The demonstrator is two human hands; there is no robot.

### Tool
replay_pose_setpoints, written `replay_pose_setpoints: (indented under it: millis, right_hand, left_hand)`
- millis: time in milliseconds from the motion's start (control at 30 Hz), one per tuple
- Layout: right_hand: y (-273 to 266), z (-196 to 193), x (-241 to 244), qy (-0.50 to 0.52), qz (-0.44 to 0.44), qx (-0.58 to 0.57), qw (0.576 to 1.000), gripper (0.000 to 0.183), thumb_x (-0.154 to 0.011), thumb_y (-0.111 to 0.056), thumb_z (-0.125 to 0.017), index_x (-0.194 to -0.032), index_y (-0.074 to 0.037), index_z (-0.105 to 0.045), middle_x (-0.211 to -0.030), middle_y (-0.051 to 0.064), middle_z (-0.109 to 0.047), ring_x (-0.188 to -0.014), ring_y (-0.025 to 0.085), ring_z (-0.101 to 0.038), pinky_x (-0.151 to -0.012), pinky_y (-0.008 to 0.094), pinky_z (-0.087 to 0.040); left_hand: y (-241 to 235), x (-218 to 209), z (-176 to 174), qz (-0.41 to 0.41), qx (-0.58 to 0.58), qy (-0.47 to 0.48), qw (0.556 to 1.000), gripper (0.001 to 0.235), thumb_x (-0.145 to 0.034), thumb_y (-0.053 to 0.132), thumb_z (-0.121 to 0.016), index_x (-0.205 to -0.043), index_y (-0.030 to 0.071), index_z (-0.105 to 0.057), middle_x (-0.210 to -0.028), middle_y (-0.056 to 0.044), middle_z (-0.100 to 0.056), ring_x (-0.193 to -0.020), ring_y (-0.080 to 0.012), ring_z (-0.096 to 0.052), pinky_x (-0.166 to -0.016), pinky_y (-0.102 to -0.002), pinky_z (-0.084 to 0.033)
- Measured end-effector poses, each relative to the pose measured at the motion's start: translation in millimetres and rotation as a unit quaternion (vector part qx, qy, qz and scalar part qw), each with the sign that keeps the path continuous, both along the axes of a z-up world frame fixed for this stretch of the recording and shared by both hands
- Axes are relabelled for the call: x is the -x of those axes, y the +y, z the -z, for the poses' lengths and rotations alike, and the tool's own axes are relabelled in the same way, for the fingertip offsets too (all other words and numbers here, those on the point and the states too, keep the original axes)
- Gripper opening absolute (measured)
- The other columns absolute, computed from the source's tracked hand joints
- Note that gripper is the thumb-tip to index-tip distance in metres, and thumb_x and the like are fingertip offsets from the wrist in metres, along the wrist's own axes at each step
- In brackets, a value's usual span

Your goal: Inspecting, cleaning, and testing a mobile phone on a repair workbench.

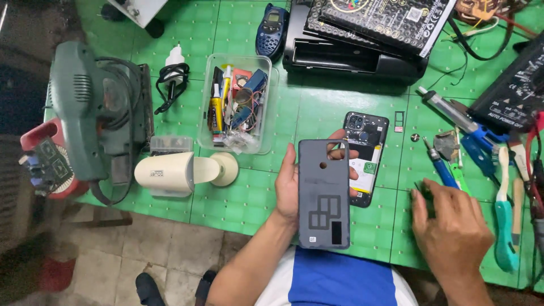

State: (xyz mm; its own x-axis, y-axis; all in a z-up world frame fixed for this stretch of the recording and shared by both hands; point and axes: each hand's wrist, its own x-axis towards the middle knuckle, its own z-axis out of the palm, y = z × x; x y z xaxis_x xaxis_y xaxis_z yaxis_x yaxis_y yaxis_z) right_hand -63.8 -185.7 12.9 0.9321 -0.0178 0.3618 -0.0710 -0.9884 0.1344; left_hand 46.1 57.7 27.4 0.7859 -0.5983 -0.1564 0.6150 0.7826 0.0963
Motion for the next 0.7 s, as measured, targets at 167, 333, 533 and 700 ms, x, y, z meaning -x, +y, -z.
replay_pose_setpoints:
  millis: [167, 333, 533, 700]
  right_hand:
    - [25.4, -48.0, -28.5, 0.020, -0.146, -0.155, 0.977, 0.063, -0.096, -0.053, -0.064, -0.145, -0.014, -0.059, -0.144, 0.016, -0.056, -0.128, 0.037, -0.056, -0.097, 0.054, -0.051]
    - [73.9, -69.6, -64.6, 0.100, -0.315, -0.174, 0.928, 0.075, -0.095, -0.076, -0.032, -0.157, -0.034, -0.044, -0.169, 0.017, -0.027, -0.153, 0.055, -0.024, -0.117, 0.076, -0.018]
    - [73.5, -56.9, -93.4, 0.094, -0.204, -0.168, 0.960, 0.072, -0.098, -0.064, -0.050, -0.158, -0.024, -0.046, -0.171, 0.015, -0.025, -0.156, 0.049, -0.017, -0.119, 0.074, -0.010]
    - [46.6, -67.9, -54.7, -0.099, -0.144, -0.273, 0.946, 0.019, -0.102, 0.002, -0.069, -0.120, 0.005, -0.072, -0.099, 0.013, -0.077, -0.077, 0.024, -0.069, -0.075, 0.037, -0.054]
  left_hand:
    - [-6.6, 4.2, -5.3, 0.016, 0.003, -0.016, 1.000, 0.086, -0.108, 0.064, -0.031, -0.172, 0.006, -0.023, -0.142, -0.026, -0.053, -0.107, -0.0394, -0.064, -0.086, -0.055, -0.061]
    - [-11.3, 14.0, -2.6, 0.033, 0.011, -0.014, 0.999, 0.084, -0.107, 0.068, -0.032, -0.169, 0.013, -0.027, -0.151, -0.024, -0.052, -0.143, -0.0316, -0.049, -0.125, -0.044, -0.033]
    - [6.8, 39.6, 28.5, 0.102, -0.101, 0.080, 0.986, 0.078, -0.103, 0.069, -0.039, -0.134, 0.002, -0.063, -0.122, -0.022, -0.071, -0.110, -0.0322, -0.071, -0.098, -0.043, -0.058]
    - [10.3, 27.7, -11.4, 0.008, -0.133, -0.026, 0.991, 0.085, -0.103, 0.060, -0.034, -0.165, 0.003, -0.024, -0.135, -0.029, -0.059, -0.099, -0.0335, -0.067, -0.081, -0.049, -0.063]
